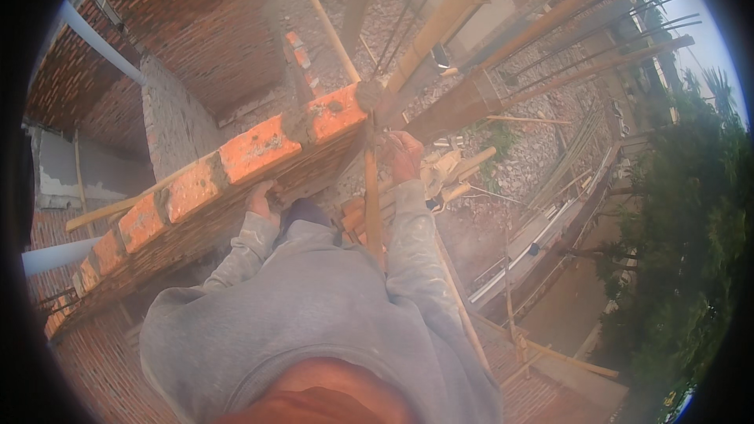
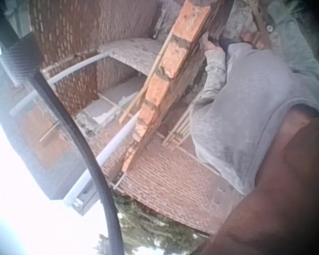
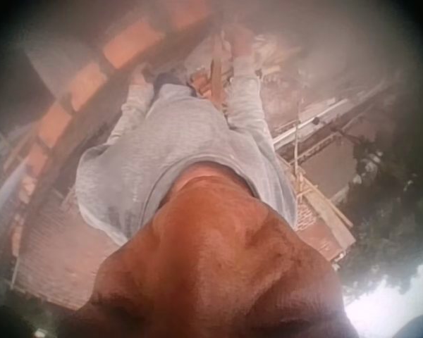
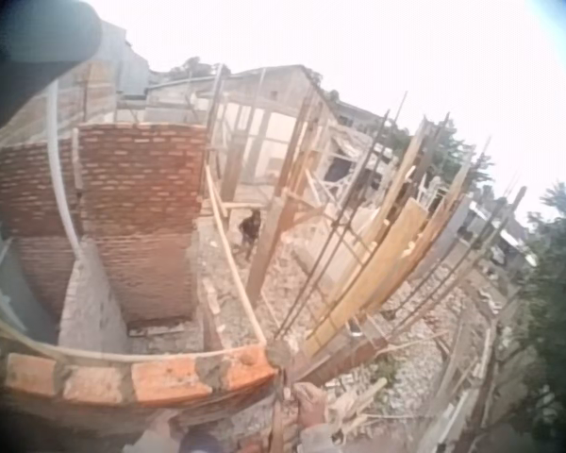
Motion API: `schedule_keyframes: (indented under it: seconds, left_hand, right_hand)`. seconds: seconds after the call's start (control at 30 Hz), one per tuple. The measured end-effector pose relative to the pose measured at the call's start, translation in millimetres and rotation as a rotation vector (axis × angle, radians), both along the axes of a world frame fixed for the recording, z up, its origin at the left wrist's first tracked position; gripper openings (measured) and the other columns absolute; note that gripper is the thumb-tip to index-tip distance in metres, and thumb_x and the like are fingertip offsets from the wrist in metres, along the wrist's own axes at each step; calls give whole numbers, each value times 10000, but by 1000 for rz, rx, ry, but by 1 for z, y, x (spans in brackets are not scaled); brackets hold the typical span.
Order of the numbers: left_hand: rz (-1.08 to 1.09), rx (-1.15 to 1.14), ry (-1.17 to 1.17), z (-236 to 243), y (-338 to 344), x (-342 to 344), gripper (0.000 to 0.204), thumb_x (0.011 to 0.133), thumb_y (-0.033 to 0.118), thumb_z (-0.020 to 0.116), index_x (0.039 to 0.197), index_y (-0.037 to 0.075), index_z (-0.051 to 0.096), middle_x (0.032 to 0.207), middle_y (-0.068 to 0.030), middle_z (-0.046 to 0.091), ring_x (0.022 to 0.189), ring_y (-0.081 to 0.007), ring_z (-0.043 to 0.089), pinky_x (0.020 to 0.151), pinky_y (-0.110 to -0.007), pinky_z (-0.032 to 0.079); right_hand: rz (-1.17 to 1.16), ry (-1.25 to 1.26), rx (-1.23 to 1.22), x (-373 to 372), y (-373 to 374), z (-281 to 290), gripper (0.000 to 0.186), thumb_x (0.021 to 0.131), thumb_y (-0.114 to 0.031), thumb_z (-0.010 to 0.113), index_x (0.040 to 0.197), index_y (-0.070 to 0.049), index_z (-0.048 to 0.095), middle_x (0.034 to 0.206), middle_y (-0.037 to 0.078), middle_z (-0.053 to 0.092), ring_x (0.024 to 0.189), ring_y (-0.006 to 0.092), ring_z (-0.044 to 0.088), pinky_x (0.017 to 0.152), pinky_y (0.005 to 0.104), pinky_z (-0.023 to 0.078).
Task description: The person lays red bricks on a partially built wall using a trowel to apply mortar and a string line to align the course. The person repeatedly scoops mortar, spreads it on the bricks, taps them into place, and scrapes excess mortar from the joints.
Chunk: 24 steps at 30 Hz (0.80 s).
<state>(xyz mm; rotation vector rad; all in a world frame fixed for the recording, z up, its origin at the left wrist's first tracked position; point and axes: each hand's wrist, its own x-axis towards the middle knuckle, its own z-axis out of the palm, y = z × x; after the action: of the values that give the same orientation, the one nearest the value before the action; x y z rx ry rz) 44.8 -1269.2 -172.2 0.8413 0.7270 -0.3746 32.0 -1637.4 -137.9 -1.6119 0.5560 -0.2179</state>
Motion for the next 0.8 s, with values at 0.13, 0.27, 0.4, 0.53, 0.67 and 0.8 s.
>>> schedule_keyframes:
  seconds: [0.13, 0.27, 0.4, 0.53, 0.67, 0.8]
  left_hand:
    - [-25, 34, 16, 4, 2, 3, 205, 894, 150, 753, 1076, 86, 686, 904, -66, 683, 832, -227, 648, 666, -385, 510]
    - [-17, 45, 27, 11, 3, 1, 177, 887, 156, 760, 1016, 43, 719, 863, -79, 680, 803, -198, 611, 631, -375, 506]
    - [-3, 30, 7, 11, 5, 3, 176, 897, 167, 763, 1023, 52, 719, 855, -69, 677, 793, -199, 612, 635, -372, 500]
    - [50, 35, 83, 1, 13, 4, 182, 909, 180, 758, 1033, 57, 709, 839, -59, 677, 760, -199, 611, 627, -368, 505]
    - [1, 46, 93, -11, 33, 1, 172, 909, 182, 754, 1060, 121, 700, 910, -41, 680, 848, -198, 635, 689, -345, 537]
    - [46, 80, 103, -31, 47, -4, 176, 905, 186, 755, 1026, 78, 686, 834, -58, 673, 748, -203, 616, 636, -355, 519]
  right_hand:
    - [34, -287, -1081, 4, 5, 15, 157, 902, -129, 684, 1018, -68, 768, 931, 164, 766, 813, 318, 735, 749, 480, 547]
    - [-28, -33, -1359, 5, 15, 13, 127, 887, -70, 647, 913, -93, 769, 901, 160, 763, 807, 327, 739, 690, 504, 536]
    - [134, -90, -1288, 9, 8, 3, 111, 933, -117, 676, 944, -70, 777, 840, 111, 763, 734, 266, 731, 654, 438, 530]
    - [-3, -118, -109, -6, -1, 5, 209, 975, -216, 743, 1004, -13, 787, 832, 34, 737, 749, 123, 665, 663, 317, 520]
    - [-71, -242, -3, -5, 0, 11, 251, 972, -225, 763, 1019, 20, 790, 901, 36, 745, 810, 106, 658, 706, 288, 533]
    - [-10, -288, -481, 17, -1, 15, 224, 944, -167, 743, 1053, 25, 779, 948, 91, 771, 840, 174, 710, 751, 341, 552]
